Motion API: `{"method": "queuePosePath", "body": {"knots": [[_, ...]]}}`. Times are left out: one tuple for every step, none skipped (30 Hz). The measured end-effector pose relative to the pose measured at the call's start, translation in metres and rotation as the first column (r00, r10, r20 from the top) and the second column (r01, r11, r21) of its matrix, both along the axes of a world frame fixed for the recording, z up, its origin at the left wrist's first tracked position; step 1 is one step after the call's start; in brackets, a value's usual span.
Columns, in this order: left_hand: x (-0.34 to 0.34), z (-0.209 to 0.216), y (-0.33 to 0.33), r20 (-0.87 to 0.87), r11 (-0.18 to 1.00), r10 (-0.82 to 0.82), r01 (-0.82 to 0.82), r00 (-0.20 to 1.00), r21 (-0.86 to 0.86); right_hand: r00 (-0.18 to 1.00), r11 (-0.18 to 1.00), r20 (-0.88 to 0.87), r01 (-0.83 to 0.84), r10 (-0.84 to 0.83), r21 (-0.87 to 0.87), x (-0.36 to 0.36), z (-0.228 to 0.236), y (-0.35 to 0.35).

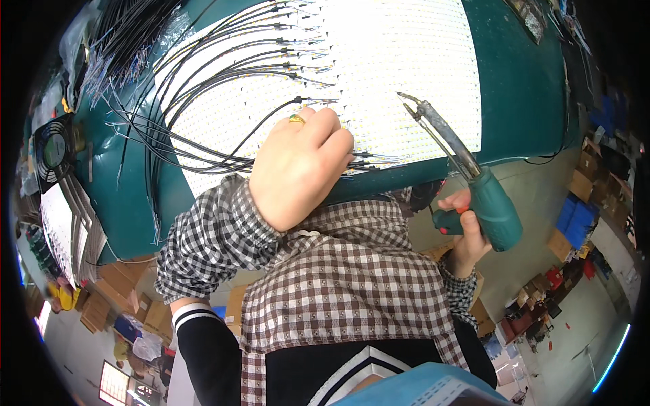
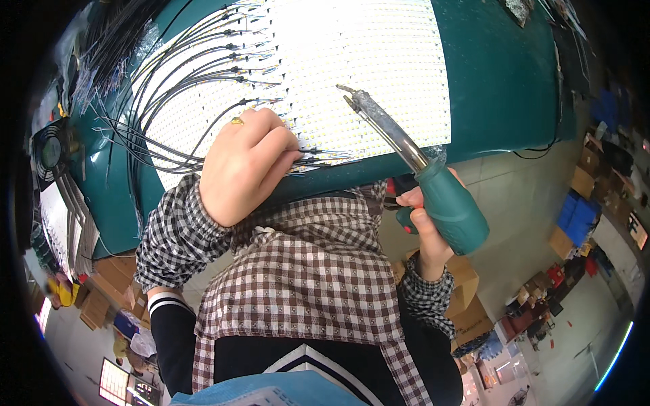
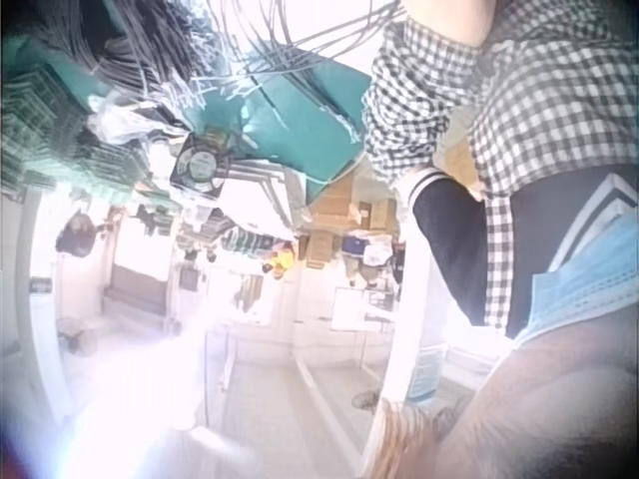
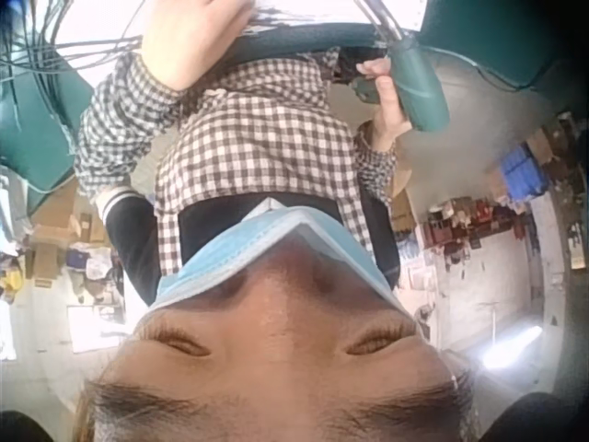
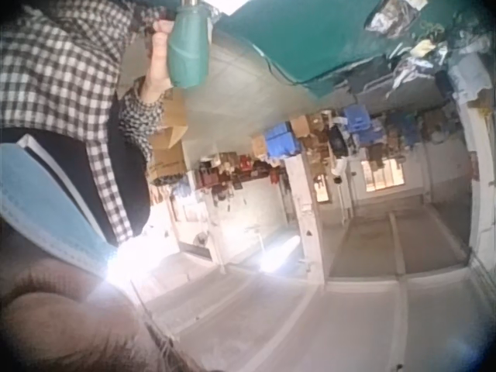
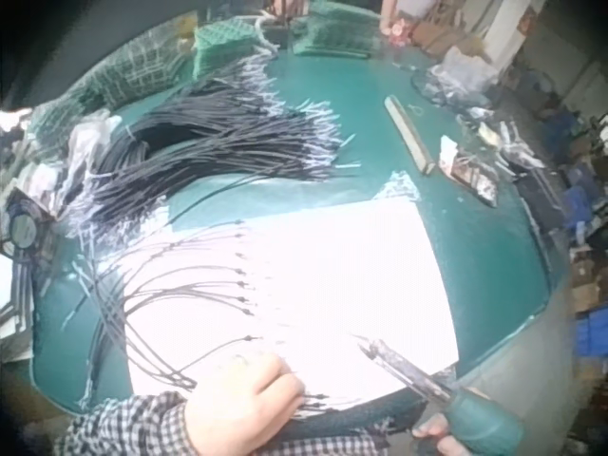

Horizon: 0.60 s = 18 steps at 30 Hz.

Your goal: The person uses a soldering iron to attach black wires to a large white LED panel. They repeatedly position individual wires and apply the soldering iron to secure connections across the panel surface.

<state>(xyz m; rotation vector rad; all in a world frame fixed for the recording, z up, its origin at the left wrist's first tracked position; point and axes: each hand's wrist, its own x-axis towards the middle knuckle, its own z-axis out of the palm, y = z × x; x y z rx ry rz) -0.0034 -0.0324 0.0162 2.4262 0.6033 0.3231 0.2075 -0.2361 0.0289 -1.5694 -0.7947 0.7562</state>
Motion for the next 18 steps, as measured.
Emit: {"method": "queuePosePath", "body": {"knots": [[0.0,0.001,0.0,0.0,1.0,-0.007,0.007,1.0,0.01,1.0,1.0,0.01,-0.014,0.014,0.02,0.002,-0.001,-0.001],[0.001,0.002,0.0,0.0,1.0,-0.016,0.016,1.0,0.017,1.0,1.0,0.016,-0.016,0.015,0.027,0.003,-0.001,-0.002],[0.002,0.003,0.0,0.0,0.999,-0.023,0.023,1.0,0.024,1.0,0.999,0.022,-0.018,0.018,0.034,0.004,-0.002,-0.002],[0.001,0.004,-0.001,-0.021,0.999,-0.016,0.017,1.0,0.046,0.999,0.999,0.027,-0.022,0.021,0.04,0.004,-0.002,-0.002],[0.0,0.005,-0.002,-0.043,0.998,-0.005,0.008,0.999,0.069,1.0,0.999,0.015,-0.01,0.009,0.043,0.004,-0.003,-0.003],[-0.001,0.006,-0.003,-0.064,0.996,0.007,-0.001,0.998,0.092,1.0,0.999,0.004,0.001,-0.001,0.045,0.003,-0.004,-0.003],[-0.005,0.01,-0.003,-0.102,0.99,0.045,-0.03,0.994,0.14,1.0,0.999,-0.008,0.012,-0.011,0.046,0.003,-0.005,-0.003],[-0.011,0.014,0.0,-0.14,0.981,0.08,-0.053,0.987,0.188,1.0,0.998,-0.009,0.011,-0.011,0.06,0.002,-0.006,-0.002],[-0.015,0.016,0.002,-0.175,0.969,0.118,-0.074,0.977,0.237,1.0,0.997,-0.009,0.01,-0.01,0.074,0.002,-0.008,-0.001],[-0.016,0.014,0.002,-0.152,0.969,0.136,-0.1,0.979,0.227,1.0,0.996,-0.01,0.01,-0.009,0.088,0.002,-0.009,0.0],[-0.017,0.012,0.0,-0.129,0.967,0.164,-0.134,0.978,0.217,1.0,0.997,-0.014,0.004,-0.003,0.083,0.003,-0.01,0.001],[-0.017,0.013,-0.001,-0.105,0.964,0.191,-0.166,0.976,0.207,1.0,0.997,-0.019,-0.001,0.002,0.078,0.003,-0.01,0.002],[-0.011,0.017,-0.002,-0.036,0.976,0.189,-0.183,0.981,0.121,1.0,0.997,-0.022,-0.005,0.006,0.074,0.004,-0.011,0.002],[-0.007,0.016,-0.003,-0.011,0.983,0.166,-0.164,0.986,0.086,1.0,0.997,-0.025,-0.009,0.011,0.076,0.004,-0.01,0.002],[-0.003,0.014,-0.002,0.016,0.988,0.142,-0.143,0.99,0.052,1.0,0.997,-0.028,-0.012,0.014,0.078,0.004,-0.009,0.002],[0.0,0.011,0.0,0.043,0.993,0.119,-0.12,0.992,0.018,0.999,0.997,-0.031,-0.014,0.017,0.08,0.004,-0.009,0.002],[0.002,0.007,0.002,0.052,0.995,0.098,-0.098,0.994,-0.005,0.999,0.998,-0.039,0.02,-0.018,0.064,0.002,-0.007,0.003],[0.003,0.004,0.003,0.043,0.995,0.093,-0.094,0.995,0.018,0.998,0.997,-0.047,0.055,-0.052,0.048,-0.001,-0.006,0.005]]}}
